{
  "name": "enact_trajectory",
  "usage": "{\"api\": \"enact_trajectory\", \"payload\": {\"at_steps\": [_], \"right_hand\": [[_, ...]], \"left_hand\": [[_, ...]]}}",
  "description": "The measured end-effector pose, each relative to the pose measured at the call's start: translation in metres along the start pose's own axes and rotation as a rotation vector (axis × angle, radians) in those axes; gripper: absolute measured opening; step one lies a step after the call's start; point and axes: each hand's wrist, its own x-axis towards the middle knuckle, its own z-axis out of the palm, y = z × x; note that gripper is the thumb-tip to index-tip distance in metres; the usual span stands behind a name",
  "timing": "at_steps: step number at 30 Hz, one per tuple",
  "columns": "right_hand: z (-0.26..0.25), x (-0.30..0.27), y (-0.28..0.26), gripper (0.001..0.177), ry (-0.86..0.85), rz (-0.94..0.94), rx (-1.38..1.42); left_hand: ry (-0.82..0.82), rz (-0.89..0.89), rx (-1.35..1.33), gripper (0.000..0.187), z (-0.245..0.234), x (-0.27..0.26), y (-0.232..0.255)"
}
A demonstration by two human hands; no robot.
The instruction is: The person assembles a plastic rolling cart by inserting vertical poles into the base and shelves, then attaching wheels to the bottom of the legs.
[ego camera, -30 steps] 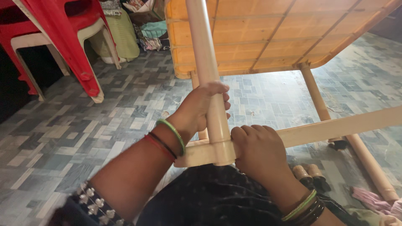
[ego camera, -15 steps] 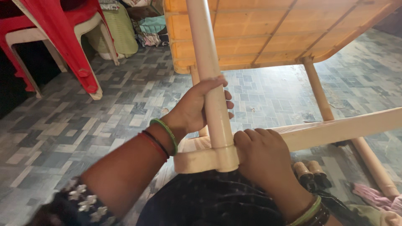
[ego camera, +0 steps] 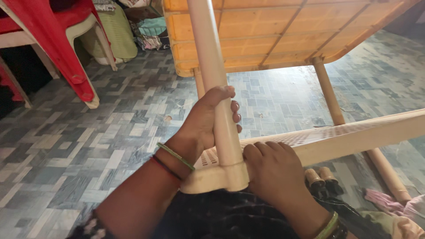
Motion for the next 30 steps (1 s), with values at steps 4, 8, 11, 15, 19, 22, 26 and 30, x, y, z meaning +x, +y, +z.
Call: {"api": "enact_trajectory", "payload": {"at_steps": [4, 8, 11, 15, 19, 22, 26, 30], "right_hand": [[0.003, 0.005, -0.003, 0.018, 0.012, 0.025, 0.014], [0.005, 0.004, -0.002, 0.018, 0.035, 0.019, 0.021], [0.005, -0.001, -0.002, 0.015, 0.045, 0.013, 0.024], [0.004, -0.007, -0.003, 0.015, 0.024, -0.012, 0.022], [0.002, -0.01, -0.003, 0.017, 0.035, -0.035, 0.01], [0.0, -0.01, -0.005, 0.016, 0.044, -0.022, 0.032], [0.0, -0.009, -0.006, 0.016, 0.083, -0.045, 0.053], [0.001, -0.008, -0.005, 0.017, 0.046, -0.011, 0.017]], "left_hand": [[0.129, 0.081, 0.188, 0.034, 0.015, -0.008, 0.008], [0.189, 0.117, 0.278, 0.037, 0.019, -0.011, 0.009], [0.078, 0.041, 0.205, 0.039, 0.011, -0.01, 0.01], [-0.255, -0.038, -0.118, 0.046, -0.012, -0.021, 0.008], [-0.484, -0.166, -0.189, 0.052, -0.021, -0.018, -0.006], [-0.492, -0.19, -0.17, 0.041, -0.022, -0.016, -0.011], [-0.326, -0.154, -0.16, 0.027, -0.017, -0.02, -0.013], [-0.081, -0.113, -0.032, 0.028, -0.002, -0.024, -0.012]]}}
